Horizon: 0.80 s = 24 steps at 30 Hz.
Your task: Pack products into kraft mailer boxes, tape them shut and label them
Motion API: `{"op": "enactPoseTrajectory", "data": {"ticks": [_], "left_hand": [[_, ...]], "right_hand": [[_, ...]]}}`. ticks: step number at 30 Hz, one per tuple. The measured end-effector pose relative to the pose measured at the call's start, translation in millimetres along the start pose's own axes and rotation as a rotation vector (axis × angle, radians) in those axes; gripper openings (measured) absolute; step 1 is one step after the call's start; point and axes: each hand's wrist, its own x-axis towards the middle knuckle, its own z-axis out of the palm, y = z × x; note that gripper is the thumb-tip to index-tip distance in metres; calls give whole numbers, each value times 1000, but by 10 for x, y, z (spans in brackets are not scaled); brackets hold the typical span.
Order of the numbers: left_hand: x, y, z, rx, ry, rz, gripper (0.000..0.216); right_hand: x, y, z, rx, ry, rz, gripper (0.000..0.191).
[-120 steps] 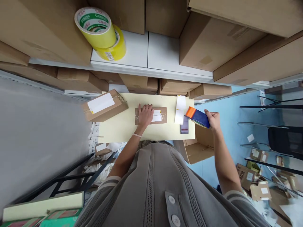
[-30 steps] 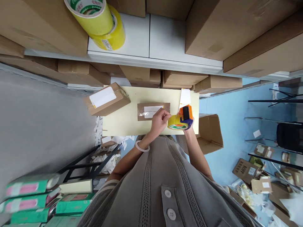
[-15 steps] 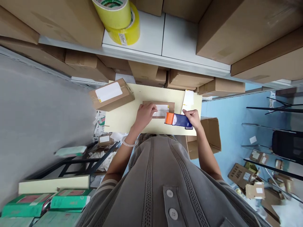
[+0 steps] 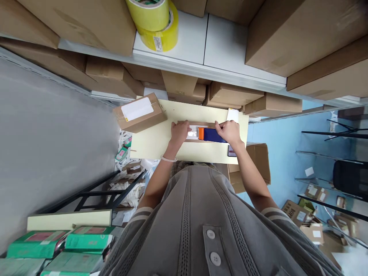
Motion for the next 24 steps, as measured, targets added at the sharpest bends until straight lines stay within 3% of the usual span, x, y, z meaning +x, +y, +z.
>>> {"op": "enactPoseTrajectory", "data": {"ticks": [9,14,17,19,24], "left_hand": [[67,67,193,-23,129,-68,12],[-9,-38,188,58,278,-241,44],[-99,-83,146,103,330,-358,50],[-159,-59,149,123,330,-301,48],[-187,74,316,95,202,92,53]], "right_hand": [[50,-159,132,-100,-11,32,56],[7,-155,211,-82,-18,101,57],[-17,-148,243,-70,-26,121,56],[-25,-148,253,-65,-33,125,56],[-32,-198,241,-91,-47,116,58]]}}
